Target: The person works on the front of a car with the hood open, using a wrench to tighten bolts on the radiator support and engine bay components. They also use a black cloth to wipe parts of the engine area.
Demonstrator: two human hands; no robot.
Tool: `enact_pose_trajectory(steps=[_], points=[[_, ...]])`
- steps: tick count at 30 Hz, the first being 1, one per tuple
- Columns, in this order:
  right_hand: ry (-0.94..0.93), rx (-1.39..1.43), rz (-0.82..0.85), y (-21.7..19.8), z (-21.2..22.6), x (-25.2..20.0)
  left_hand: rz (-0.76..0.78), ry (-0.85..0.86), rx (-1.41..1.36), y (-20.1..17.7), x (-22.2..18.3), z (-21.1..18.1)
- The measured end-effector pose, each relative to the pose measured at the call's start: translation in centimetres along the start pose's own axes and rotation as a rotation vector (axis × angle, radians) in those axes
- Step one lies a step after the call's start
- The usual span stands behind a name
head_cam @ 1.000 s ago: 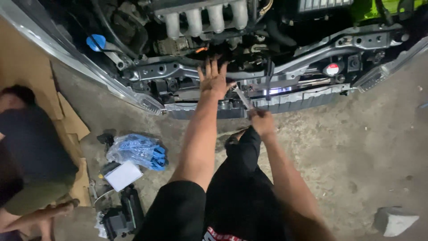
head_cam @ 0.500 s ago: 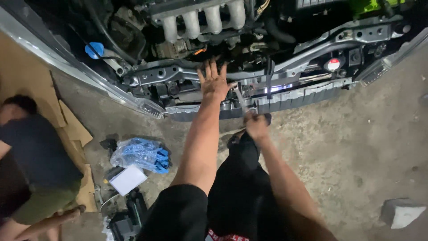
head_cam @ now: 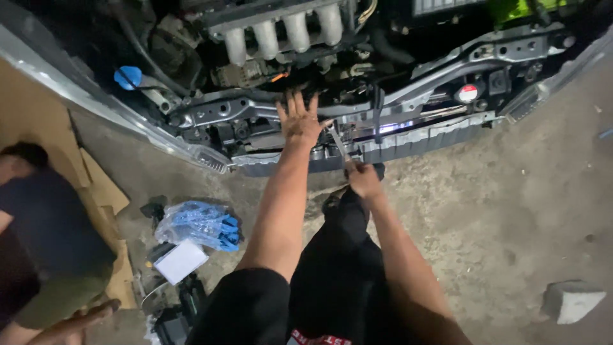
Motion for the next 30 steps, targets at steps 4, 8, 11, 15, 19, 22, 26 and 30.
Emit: enact_pose_trajectory(steps=[4,8,11,15,19,22,26,30], points=[[-0.108,-0.047,-0.165,-3.5,0.8,-0.1,0.032,0.006,-0.033,-0.2,-0.1,0.1],[-0.13,0.175,0.054,3.5,-0.2,0.1,0.016,-0.028,0.021,-0.8,-1.1,-0.3],[-0.086,0.158,0.028,0.7,-0.6,0.9,0.037,-0.026,0.014,-0.8,-0.4,0.2],[0.014,-0.034,-0.225,-4.7,-1.9,1.2,0.073,-0.015,0.006,0.0,-0.4,0.1],[-0.069,0.055,0.031,0.5,4.2,-4.4,-0.068,0.042,0.039,0.4,0.7,-0.3],[-0.021,-0.109,0.021,-1.0,2.4,-1.9,0.064,0.0,0.005,-0.1,0.0,-0.2],[-0.067,-0.153,-0.175,-2.9,4.6,-4.3,0.055,-0.037,0.005,-0.4,-0.4,0.0],[-0.089,-0.208,-0.057,-0.2,6.5,-5.2,0.083,-0.042,0.008,-0.3,0.2,0.5]])
Point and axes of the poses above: each hand's wrist, its own x-axis towards the middle knuckle, its own y-axis out of the palm, z = x × y, the point moved 9 cm from there along x, towards the middle knuckle, and after that the axes turned 13 degrees about z, right-handed, at the moved point
